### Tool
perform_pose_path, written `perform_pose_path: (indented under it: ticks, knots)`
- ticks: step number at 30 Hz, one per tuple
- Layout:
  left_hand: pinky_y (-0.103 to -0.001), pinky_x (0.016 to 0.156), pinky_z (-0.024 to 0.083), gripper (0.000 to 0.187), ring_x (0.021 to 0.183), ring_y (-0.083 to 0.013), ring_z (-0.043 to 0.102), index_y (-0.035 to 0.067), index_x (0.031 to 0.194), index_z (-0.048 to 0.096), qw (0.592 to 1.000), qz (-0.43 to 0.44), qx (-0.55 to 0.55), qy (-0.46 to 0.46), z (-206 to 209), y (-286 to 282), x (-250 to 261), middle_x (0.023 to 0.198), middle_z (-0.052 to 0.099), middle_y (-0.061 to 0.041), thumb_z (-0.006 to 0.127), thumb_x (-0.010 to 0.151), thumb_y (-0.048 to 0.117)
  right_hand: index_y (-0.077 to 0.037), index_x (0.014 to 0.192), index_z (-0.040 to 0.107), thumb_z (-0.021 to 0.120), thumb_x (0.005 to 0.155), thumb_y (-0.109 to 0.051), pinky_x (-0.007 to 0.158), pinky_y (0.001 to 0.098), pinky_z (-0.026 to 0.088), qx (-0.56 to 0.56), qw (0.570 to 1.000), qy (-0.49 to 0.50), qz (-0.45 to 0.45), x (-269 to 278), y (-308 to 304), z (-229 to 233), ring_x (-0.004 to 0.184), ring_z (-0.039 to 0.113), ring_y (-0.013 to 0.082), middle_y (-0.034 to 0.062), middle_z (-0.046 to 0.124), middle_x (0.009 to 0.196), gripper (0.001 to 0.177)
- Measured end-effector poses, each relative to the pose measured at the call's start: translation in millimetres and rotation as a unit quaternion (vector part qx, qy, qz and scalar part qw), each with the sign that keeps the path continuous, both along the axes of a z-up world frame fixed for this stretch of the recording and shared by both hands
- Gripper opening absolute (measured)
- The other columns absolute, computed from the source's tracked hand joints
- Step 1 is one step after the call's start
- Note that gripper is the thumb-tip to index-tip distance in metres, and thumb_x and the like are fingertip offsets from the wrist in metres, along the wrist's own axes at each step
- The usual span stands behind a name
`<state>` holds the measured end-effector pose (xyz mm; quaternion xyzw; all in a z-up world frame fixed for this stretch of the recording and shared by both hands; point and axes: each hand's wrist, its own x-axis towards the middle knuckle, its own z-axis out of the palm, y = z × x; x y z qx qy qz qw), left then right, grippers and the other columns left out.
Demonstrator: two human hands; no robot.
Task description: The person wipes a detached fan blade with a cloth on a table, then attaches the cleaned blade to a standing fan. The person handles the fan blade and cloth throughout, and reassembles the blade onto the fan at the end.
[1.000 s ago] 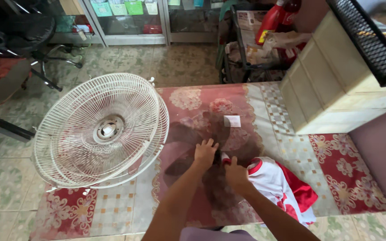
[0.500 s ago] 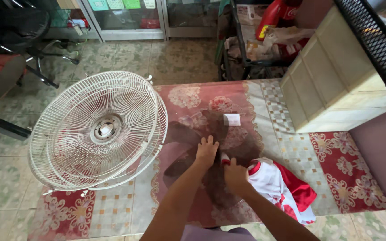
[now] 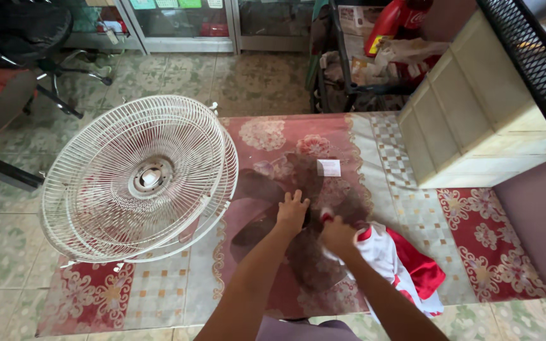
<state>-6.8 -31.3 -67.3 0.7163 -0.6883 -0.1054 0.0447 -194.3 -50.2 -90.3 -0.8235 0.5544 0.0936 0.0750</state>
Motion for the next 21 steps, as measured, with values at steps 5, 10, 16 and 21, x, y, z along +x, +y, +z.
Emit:
perform_pose_path:
  ticks: [5, 10, 16, 21]
  knots:
    - [-0.055, 0.092, 0.055, 0.047, 0.130, -0.0383, 0.045, 0.020, 0.132, 0.059, 1.000, 0.006, -0.027, 0.003, 3, -4, -1, 0.145, 0.041, -0.012, 0.073, 0.087, 0.012, -0.013, 0.120, 0.067, 0.062, 0.091, -0.032, 0.088, 0.0598, 0.054, 0.050, 0.998, -0.015, -0.039, 3, -14, 11, 0.107, 0.068, 0.0447, 0.0197, 0.059, 0.127, 0.035]
    - [-0.052, 0.096, 0.053, 0.062, 0.133, -0.0383, 0.042, 0.019, 0.135, 0.056, 1.000, -0.008, 0.012, -0.002, 8, 1, 1, 0.147, 0.038, -0.012, 0.077, 0.078, 0.008, -0.014, 0.119, 0.069, 0.054, 0.099, -0.034, 0.089, 0.0553, 0.058, 0.056, 0.998, 0.023, 0.027, 10, 36, 22, 0.105, 0.074, 0.0399, 0.0153, 0.059, 0.134, 0.032]
    - [-0.054, 0.098, 0.054, 0.047, 0.135, -0.0386, 0.045, 0.019, 0.134, 0.059, 1.000, 0.007, -0.008, 0.021, 6, 2, 2, 0.145, 0.042, -0.012, 0.070, 0.089, 0.011, -0.014, 0.128, 0.061, 0.076, 0.082, -0.047, 0.093, 0.0521, 0.056, 0.133, 0.984, -0.003, -0.123, -18, -3, 58, 0.121, 0.063, 0.0376, 0.0165, 0.058, 0.132, 0.058]
    - [-0.058, 0.098, 0.051, 0.046, 0.136, -0.0414, 0.040, 0.018, 0.131, 0.059, 1.000, 0.013, -0.022, -0.007, 0, -2, -2, 0.147, 0.038, -0.012, 0.070, 0.087, 0.013, -0.015, 0.121, 0.068, 0.061, 0.092, -0.033, 0.087, 0.0522, 0.058, 0.067, 0.998, 0.016, -0.012, 21, 42, 27, 0.108, 0.072, 0.0375, 0.0158, 0.061, 0.134, 0.035]
